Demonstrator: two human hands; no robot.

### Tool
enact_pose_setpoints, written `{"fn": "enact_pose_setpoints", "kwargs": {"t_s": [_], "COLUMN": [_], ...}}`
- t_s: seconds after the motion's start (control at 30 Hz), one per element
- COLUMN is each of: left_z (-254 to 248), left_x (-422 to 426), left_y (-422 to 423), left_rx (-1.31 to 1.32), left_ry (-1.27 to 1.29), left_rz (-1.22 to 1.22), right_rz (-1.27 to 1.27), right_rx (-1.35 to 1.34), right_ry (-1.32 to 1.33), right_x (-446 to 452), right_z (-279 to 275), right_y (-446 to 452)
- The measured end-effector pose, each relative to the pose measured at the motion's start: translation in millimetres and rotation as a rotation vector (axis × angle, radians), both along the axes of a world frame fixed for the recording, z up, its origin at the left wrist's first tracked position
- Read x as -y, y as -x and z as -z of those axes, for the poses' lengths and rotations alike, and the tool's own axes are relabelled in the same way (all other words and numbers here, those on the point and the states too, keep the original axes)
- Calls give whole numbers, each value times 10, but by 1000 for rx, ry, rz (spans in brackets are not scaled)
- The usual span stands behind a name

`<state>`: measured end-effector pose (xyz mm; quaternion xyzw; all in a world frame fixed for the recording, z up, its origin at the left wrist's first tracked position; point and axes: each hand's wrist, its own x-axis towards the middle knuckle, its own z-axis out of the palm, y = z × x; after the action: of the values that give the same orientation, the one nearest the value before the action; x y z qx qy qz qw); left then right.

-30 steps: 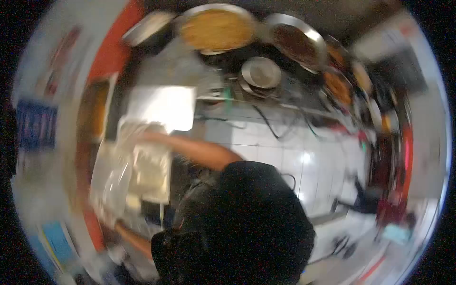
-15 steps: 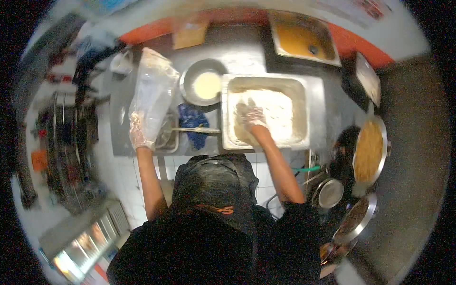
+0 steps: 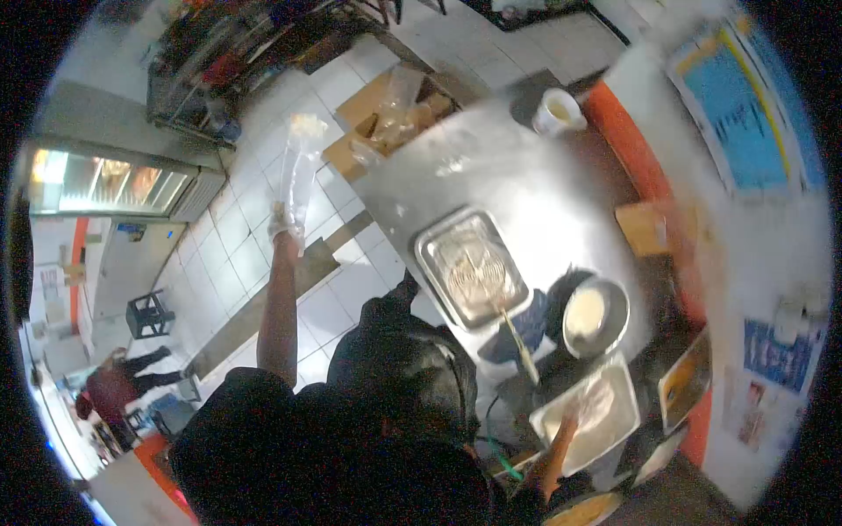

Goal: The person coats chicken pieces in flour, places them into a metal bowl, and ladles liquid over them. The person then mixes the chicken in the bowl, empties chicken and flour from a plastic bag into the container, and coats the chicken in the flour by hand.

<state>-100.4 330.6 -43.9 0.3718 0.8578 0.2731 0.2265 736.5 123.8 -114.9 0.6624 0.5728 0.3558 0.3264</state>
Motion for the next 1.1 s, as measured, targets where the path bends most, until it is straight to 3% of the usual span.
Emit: {"fn": "enact_pose_setpoints", "kwargs": {"t_s": [0.03,0.07,0.2,0.27,0.3,0.37,0.47,0.53,0.6,0.73,0.8,0.83,0.93,0.97,1.03,1.1], "left_z": [29,394,1070,867,1174,1721,2217,2256,2078,1197,484,949,-595,-894,-1613,-1919], "left_x": [-110,-143,-746,-1314,-1524,-1887,-2234,-2407,-2382,-2301,-2276,-2193,-2145,-2216,-1860,-1399], "left_y": [51,150,643,643,757,896,961,944,884,836,727,1101,-115,-561,-1545,-2398], "left_rx": [-545,-835,-585,-503,-487,-563,-374,-297,-384,-451,-305,129,42,0,265,721], "left_ry": [726,996,731,714,720,392,525,572,456,-103,-345,-334,-393,-563,-560,-260], "left_rz": [181,488,265,314,330,373,492,563,569,607,667,683,792,1000,1128,1113], "right_rz": [568,333,758,873,902,944,983,1007,1013,1038,1060,1051,893,804,603,322], "right_rx": [-681,-828,-1173,-1289,-1342,-1415,-1523,-1612,-1724,-1934,-2076,-2172,-2512,-2592,-2751,-2952], "right_ry": [185,91,12,-8,-13,-17,-50,-110,-206,-572,-860,-1028,-1483,-1575,-1683,-1721], "right_x": [-107,63,-192,-488,-644,-907,-1215,-1372,-1485,-1386,-1206,-1133,-907,-820,-665,-567], "right_z": [-128,27,-82,-298,-349,-462,-594,-701,-833,-1571,-2034,-2258,-2791,-2911,-3037,-3112], "right_y": [190,187,827,1158,1289,1486,1697,1791,1797,1856,1865,1852,1857,1839,1812,1776]}}
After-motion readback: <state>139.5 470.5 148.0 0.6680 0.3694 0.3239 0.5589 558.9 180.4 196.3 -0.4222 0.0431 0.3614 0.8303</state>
